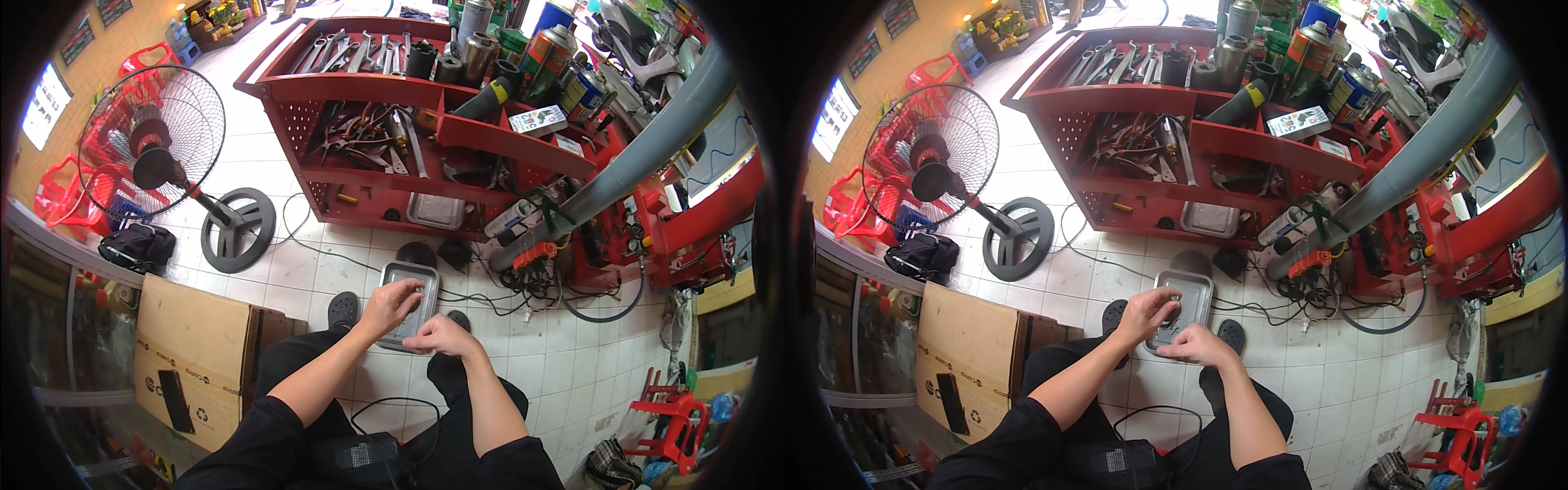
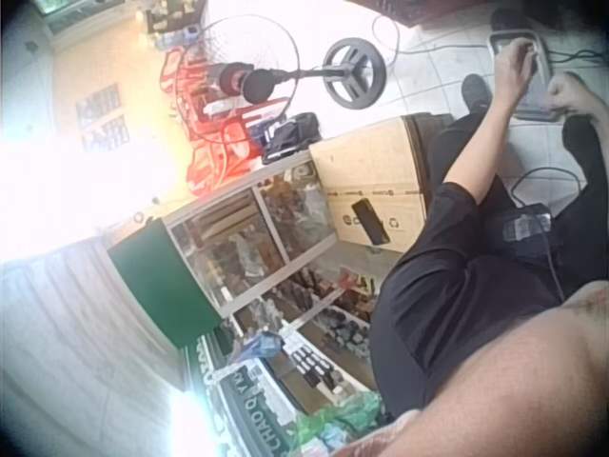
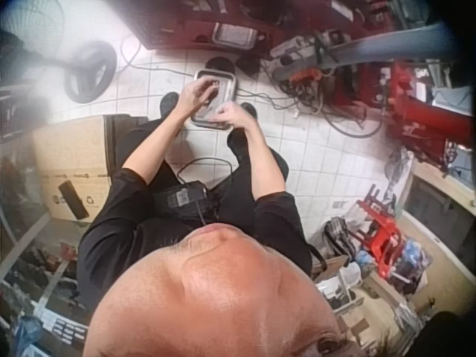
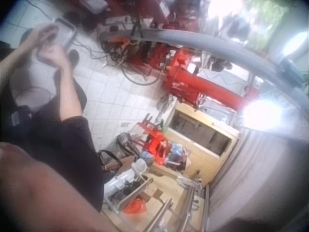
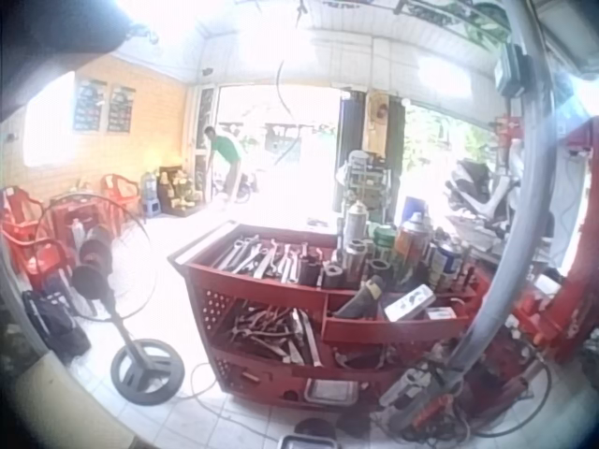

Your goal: The person sits on a low stool and assembles a mechanical component, likely a starter motor, using a screwdriver. They insert a screw into the housing, tighten it, and manipulate the internal parts to ensure proper alignment.

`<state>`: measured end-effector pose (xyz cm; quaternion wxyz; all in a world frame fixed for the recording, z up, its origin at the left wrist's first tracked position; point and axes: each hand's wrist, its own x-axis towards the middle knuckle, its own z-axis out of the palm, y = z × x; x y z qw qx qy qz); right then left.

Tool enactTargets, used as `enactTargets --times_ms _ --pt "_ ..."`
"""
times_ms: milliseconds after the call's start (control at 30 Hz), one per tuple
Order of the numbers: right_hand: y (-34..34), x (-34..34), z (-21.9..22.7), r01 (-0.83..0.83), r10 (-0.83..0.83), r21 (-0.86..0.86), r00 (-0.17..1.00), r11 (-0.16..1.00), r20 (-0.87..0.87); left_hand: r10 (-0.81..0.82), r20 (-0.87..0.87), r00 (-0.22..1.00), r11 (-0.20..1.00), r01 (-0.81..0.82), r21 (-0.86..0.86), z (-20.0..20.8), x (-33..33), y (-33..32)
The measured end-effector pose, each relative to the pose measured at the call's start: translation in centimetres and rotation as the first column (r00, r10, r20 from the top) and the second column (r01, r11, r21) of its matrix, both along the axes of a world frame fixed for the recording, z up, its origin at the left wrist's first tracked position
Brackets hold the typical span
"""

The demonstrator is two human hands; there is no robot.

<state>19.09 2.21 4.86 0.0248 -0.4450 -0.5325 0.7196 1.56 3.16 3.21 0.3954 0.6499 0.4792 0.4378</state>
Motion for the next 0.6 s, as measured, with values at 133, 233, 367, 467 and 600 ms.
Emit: enactTargets --times_ms 133,233,367,467,600 --pt "-0.3 -0.6 1.1 0.086 -0.090 0.077 0.994 0.993 0.055 0.014 0.101 0.995 0.999 -0.010 -0.047 0.3 0.2 -0.2" --pt "0.2 0.6 -0.7 0.141 -0.258 0.410 0.934 0.901 0.247 0.024 0.072 0.997 1.000 -0.023 -0.012 0.8 0.3 0.0" --pt "0.6 0.5 0.9 0.073 -0.357 0.556 0.833 0.828 0.422 0.039 0.036 0.999 0.999 -0.037 -0.033 0.8 0.0 0.2" --pt "0.1 0.9 -1.4 0.107 -0.422 0.718 0.864 0.688 0.275 0.015 0.109 0.994 0.997 -0.006 -0.076 0.7 0.4 0.4" --pt "-0.1 -0.1 -1.7 0.074 -0.327 0.687 0.912 0.723 0.246 0.036 0.401 0.915 0.979 0.049 -0.199 -0.7 0.2 0.6"
